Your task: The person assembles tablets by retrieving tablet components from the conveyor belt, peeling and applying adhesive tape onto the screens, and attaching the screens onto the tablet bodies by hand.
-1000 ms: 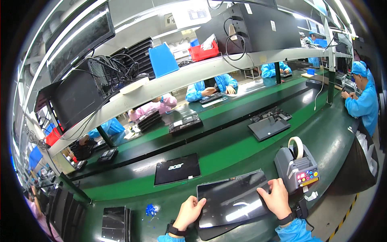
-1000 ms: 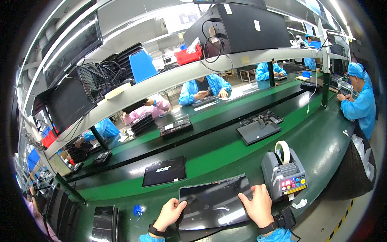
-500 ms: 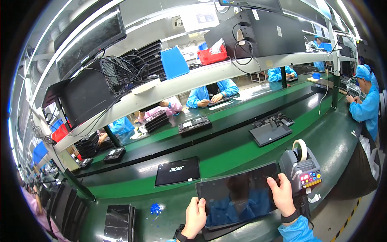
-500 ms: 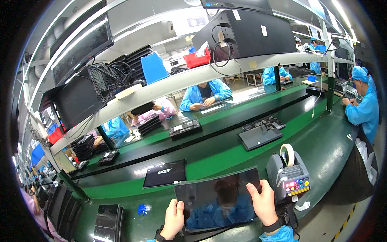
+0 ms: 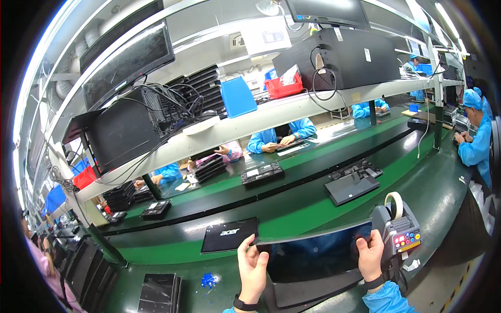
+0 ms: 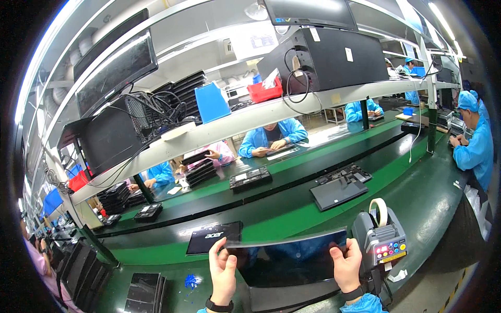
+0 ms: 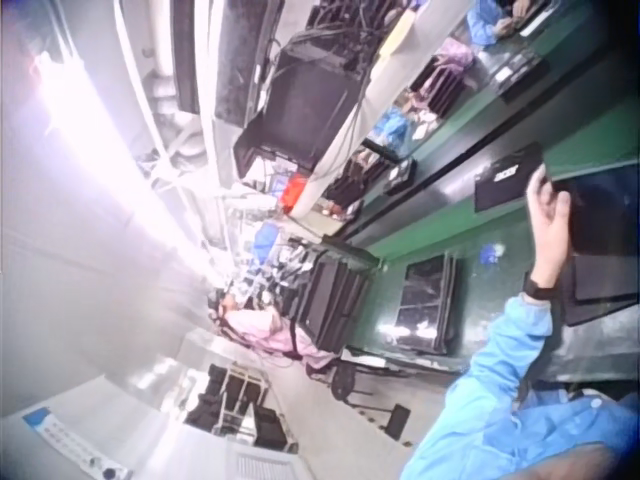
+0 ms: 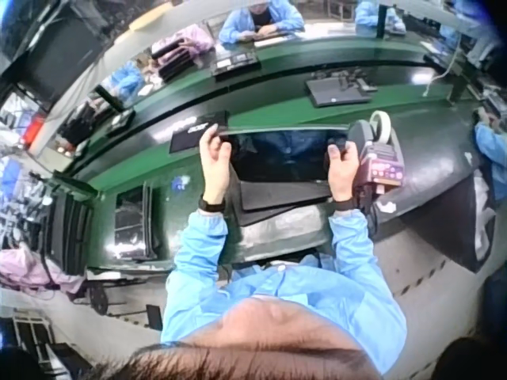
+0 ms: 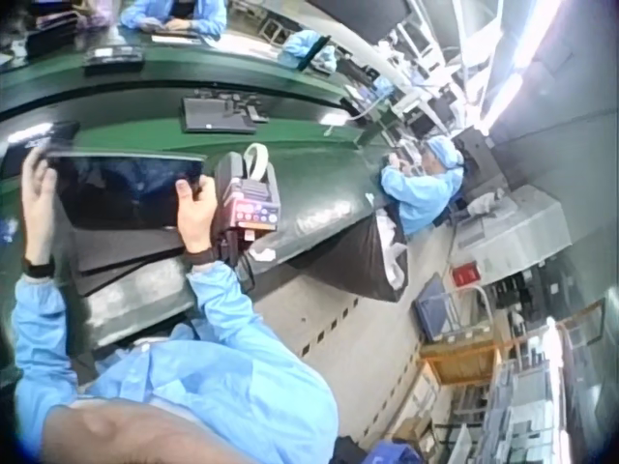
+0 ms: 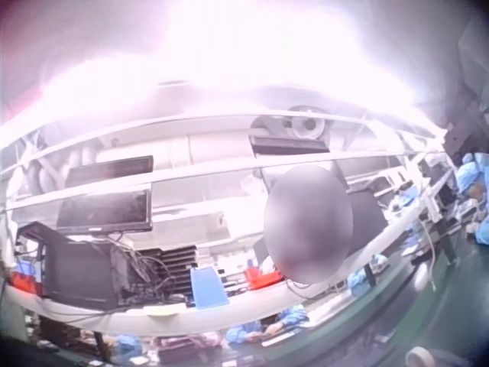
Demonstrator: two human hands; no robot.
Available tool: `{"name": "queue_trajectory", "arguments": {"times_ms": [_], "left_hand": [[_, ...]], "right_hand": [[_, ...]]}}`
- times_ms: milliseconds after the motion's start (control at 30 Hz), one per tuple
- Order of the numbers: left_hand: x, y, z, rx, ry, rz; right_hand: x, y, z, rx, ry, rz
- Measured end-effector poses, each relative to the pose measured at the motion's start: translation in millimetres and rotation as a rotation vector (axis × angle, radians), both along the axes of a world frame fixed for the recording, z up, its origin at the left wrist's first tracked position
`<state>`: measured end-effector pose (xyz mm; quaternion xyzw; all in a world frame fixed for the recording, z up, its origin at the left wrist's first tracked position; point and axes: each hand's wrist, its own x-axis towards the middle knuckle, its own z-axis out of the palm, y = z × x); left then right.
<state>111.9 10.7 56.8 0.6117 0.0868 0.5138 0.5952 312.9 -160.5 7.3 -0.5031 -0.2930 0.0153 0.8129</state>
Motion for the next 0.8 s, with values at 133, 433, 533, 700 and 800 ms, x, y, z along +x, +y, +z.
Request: {"name": "queue_trajectory", "arguments": {"times_ms": [133,433,533,700,800], "left_hand": [[9.3,6.4,-10.5,0.001,-0.006,0.059],[16.6,1.7,-14.6,0.073,-0.088,0.136],[16.7,1.9,-16.8,0.026,-0.104,0.129],[12.7,-2.9,-12.8,0.051,-0.098,0.146],[13.7,-11.4,-7.4,0.063,-0.14,0.198]], "right_hand": [[0.7,3.3,-16.8,-0.019,-0.008,-0.036],[-2.9,2.8,-20.7,-0.052,0.006,-0.093],[-7.3,0.5,-9.0,-0.095,0.017,-0.053],[-18.2,3.9,-5.1,-0.056,0.003,-0.183],[-20.0,2.9,-9.1,-0.003,0.074,-0.104]]}}
